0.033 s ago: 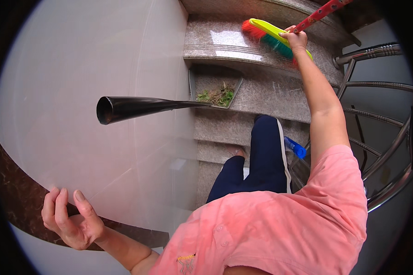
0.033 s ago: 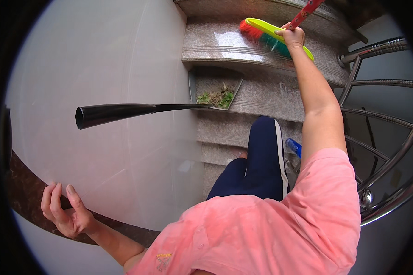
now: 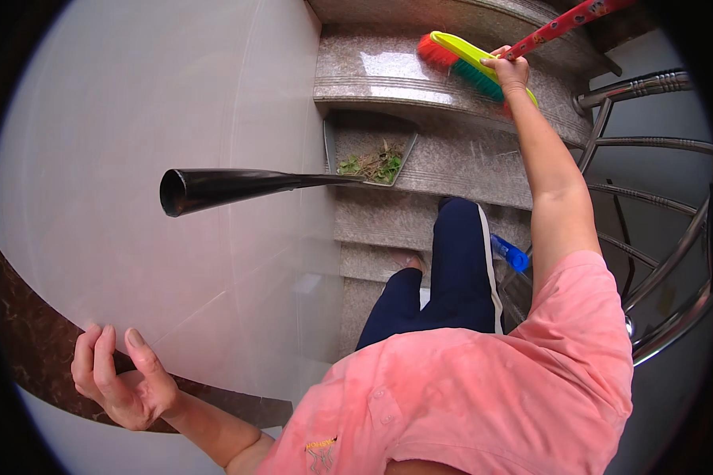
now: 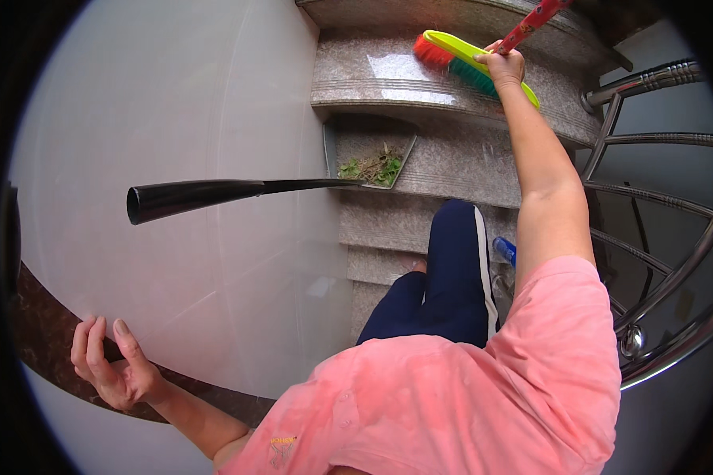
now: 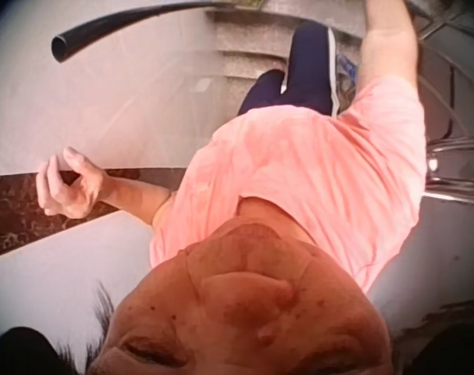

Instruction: The person sweeps debris from granite stairs into a dustpan using a broom and then proceeds to sweep further down the staircase.

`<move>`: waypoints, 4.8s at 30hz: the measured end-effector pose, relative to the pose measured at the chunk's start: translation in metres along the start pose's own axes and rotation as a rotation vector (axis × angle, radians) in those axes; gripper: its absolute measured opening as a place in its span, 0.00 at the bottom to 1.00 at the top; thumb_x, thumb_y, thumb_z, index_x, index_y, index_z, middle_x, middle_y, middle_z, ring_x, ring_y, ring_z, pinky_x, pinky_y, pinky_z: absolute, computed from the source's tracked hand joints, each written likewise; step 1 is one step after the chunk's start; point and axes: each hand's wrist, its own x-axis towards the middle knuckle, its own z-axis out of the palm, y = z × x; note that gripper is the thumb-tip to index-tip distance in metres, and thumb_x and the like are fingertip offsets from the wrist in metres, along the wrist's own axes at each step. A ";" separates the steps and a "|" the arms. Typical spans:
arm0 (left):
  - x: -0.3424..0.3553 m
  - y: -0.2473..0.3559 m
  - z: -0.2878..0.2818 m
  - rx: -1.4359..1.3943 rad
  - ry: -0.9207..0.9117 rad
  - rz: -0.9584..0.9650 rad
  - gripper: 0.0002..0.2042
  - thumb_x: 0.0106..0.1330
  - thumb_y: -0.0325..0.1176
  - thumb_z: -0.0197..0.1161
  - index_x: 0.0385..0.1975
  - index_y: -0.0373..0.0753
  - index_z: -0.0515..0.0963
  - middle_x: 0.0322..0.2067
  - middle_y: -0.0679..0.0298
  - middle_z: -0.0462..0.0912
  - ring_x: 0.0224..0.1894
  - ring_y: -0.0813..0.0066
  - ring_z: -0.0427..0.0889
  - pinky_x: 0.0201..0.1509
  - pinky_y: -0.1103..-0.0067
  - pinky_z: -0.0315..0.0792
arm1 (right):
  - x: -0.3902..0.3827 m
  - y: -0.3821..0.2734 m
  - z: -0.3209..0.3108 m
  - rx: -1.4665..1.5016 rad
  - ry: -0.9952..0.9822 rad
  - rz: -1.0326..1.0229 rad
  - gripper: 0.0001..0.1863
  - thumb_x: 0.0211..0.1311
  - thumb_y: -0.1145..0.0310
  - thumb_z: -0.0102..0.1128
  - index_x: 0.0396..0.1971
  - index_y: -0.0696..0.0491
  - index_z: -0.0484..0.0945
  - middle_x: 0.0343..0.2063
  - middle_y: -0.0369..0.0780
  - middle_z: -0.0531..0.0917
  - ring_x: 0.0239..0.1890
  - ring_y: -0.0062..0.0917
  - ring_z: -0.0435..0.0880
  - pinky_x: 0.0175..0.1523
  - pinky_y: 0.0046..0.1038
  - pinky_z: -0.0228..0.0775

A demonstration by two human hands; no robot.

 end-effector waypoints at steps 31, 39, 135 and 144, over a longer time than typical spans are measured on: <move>-0.095 0.183 0.130 -1.181 -0.912 -0.520 0.04 0.60 0.24 0.65 0.31 0.34 0.78 0.24 0.64 0.76 0.22 0.79 0.72 0.25 0.83 0.66 | -0.059 0.080 -0.015 0.097 0.130 0.369 0.18 0.32 0.60 0.83 0.22 0.50 0.83 0.26 0.38 0.86 0.31 0.29 0.84 0.41 0.30 0.74; -0.134 0.147 0.110 -1.101 -0.842 -0.663 0.04 0.61 0.25 0.65 0.31 0.33 0.78 0.24 0.64 0.76 0.23 0.79 0.73 0.27 0.82 0.67 | -0.122 0.017 0.047 0.511 0.050 0.232 0.15 0.34 0.69 0.83 0.19 0.53 0.80 0.22 0.34 0.83 0.24 0.19 0.80 0.37 0.24 0.76; -0.225 0.134 0.001 -2.018 -0.232 -0.274 0.34 0.65 0.55 0.57 0.63 0.34 0.65 0.57 0.45 0.71 0.62 0.44 0.69 0.39 0.79 0.74 | -0.357 0.183 -0.070 -0.517 0.314 -0.393 0.02 0.52 0.69 0.56 0.25 0.45 0.77 0.30 0.39 0.78 0.31 0.40 0.81 0.32 0.40 0.75; -0.214 0.179 0.053 -2.004 -0.278 -0.495 0.11 0.61 0.27 0.57 0.43 0.36 0.77 0.51 0.48 0.76 0.62 0.44 0.69 0.46 0.73 0.78 | -0.334 0.221 -0.079 -0.556 0.413 -0.134 0.03 0.55 0.69 0.56 0.30 0.46 0.76 0.37 0.41 0.74 0.34 0.40 0.81 0.35 0.41 0.74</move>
